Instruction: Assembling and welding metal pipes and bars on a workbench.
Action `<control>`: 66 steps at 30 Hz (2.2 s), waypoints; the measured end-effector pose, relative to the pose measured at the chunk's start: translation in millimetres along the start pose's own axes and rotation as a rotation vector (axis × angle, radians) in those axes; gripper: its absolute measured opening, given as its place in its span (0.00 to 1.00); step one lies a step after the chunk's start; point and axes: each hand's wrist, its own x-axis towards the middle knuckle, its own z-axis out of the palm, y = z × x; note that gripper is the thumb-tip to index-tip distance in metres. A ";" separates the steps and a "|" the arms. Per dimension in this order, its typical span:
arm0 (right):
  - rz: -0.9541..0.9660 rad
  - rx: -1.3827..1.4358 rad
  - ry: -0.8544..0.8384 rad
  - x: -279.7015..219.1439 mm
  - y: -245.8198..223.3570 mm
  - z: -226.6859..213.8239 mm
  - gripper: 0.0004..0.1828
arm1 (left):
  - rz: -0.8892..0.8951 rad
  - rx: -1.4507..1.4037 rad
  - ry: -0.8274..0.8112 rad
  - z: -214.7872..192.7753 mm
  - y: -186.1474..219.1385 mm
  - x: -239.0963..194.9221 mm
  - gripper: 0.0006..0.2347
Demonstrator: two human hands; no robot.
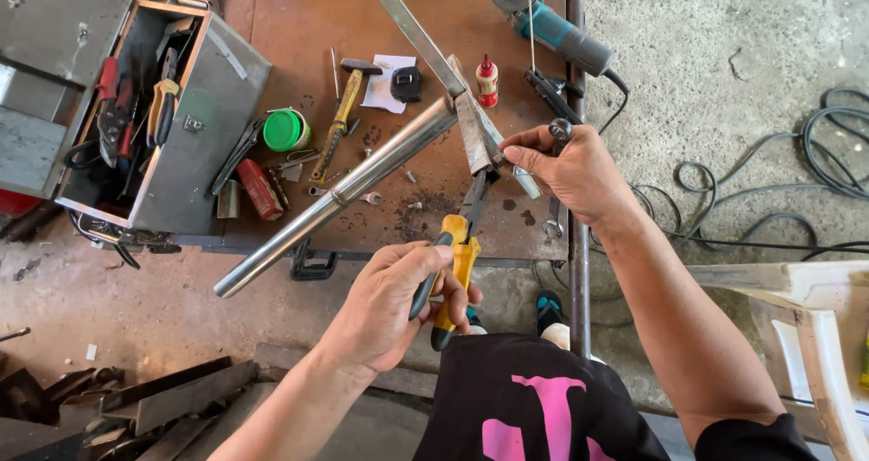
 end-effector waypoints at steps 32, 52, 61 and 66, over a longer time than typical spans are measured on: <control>-1.191 0.104 0.016 -42.4 2.1 30.4 0.27 | -0.077 -0.076 0.063 8.7 -6.1 3.7 0.13; -0.326 0.063 -0.268 33.3 -82.2 32.5 0.16 | -0.093 -0.056 0.085 1.4 -9.3 -0.9 0.09; -0.456 0.100 -0.273 13.3 -62.3 19.3 0.22 | -0.138 -0.271 0.116 12.4 -4.0 -9.0 0.15; -0.649 0.283 -0.313 8.1 -37.5 6.9 0.25 | -0.164 -0.379 0.123 21.4 -2.8 -10.4 0.11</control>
